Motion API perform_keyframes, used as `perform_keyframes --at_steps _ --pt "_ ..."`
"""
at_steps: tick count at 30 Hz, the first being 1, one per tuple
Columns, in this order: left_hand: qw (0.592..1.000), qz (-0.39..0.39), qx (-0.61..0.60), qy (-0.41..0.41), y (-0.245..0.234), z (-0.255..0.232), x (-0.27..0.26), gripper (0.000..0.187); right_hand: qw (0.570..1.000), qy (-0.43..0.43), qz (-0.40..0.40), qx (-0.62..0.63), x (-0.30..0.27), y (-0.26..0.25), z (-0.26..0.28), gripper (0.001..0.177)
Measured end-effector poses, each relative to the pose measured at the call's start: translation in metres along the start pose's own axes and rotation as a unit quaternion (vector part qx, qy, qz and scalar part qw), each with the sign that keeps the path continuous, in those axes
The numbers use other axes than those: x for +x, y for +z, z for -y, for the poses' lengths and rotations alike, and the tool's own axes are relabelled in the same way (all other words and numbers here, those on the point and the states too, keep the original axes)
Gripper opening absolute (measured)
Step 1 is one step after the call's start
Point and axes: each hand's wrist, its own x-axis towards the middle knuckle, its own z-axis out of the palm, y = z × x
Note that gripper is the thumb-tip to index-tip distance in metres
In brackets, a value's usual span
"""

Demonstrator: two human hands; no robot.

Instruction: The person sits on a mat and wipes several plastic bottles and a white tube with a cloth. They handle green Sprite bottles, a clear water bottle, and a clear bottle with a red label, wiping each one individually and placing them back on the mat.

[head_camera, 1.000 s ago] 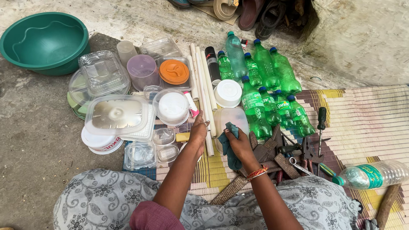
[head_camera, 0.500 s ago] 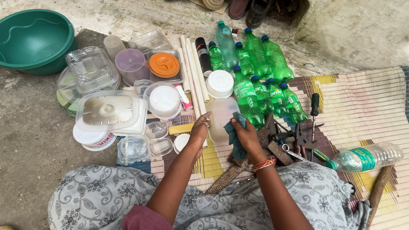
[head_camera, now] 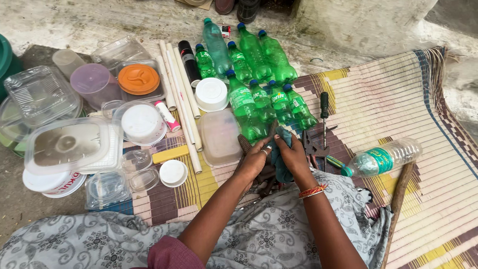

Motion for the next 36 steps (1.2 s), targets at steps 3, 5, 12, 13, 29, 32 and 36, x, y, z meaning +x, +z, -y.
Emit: perform_keyframes --at_steps 3,5,12,13,29,32,36 --pt "1.0 0.018 0.019 0.011 0.033 0.005 0.013 0.056 0.998 -0.041 -0.04 -0.009 0.006 -0.032 -0.016 0.035" --pt "0.999 0.037 0.003 0.029 0.057 0.012 0.026 0.057 0.996 -0.064 -0.056 -0.008 0.009 -0.049 -0.027 0.033" --pt "0.999 0.047 -0.001 0.019 0.107 0.035 0.059 0.064 0.99 -0.011 -0.134 0.029 0.011 -0.077 -0.047 0.031" --pt "0.999 0.043 0.001 0.013 0.111 0.035 0.061 0.064 0.989 -0.007 -0.136 0.057 0.011 -0.079 -0.046 0.031" --pt "0.876 -0.295 0.36 0.128 -0.015 -0.018 0.006 0.015 0.974 -0.179 -0.07 -0.122 0.011 -0.021 0.011 0.029" --pt "0.786 -0.37 0.492 0.061 -0.083 -0.02 -0.003 0.018 0.976 -0.146 -0.014 -0.159 0.006 -0.004 0.027 0.03" --pt "0.712 -0.381 0.587 -0.062 -0.16 0.002 0.011 0.046 0.969 -0.185 0.031 -0.164 0.003 0.003 0.032 0.031"
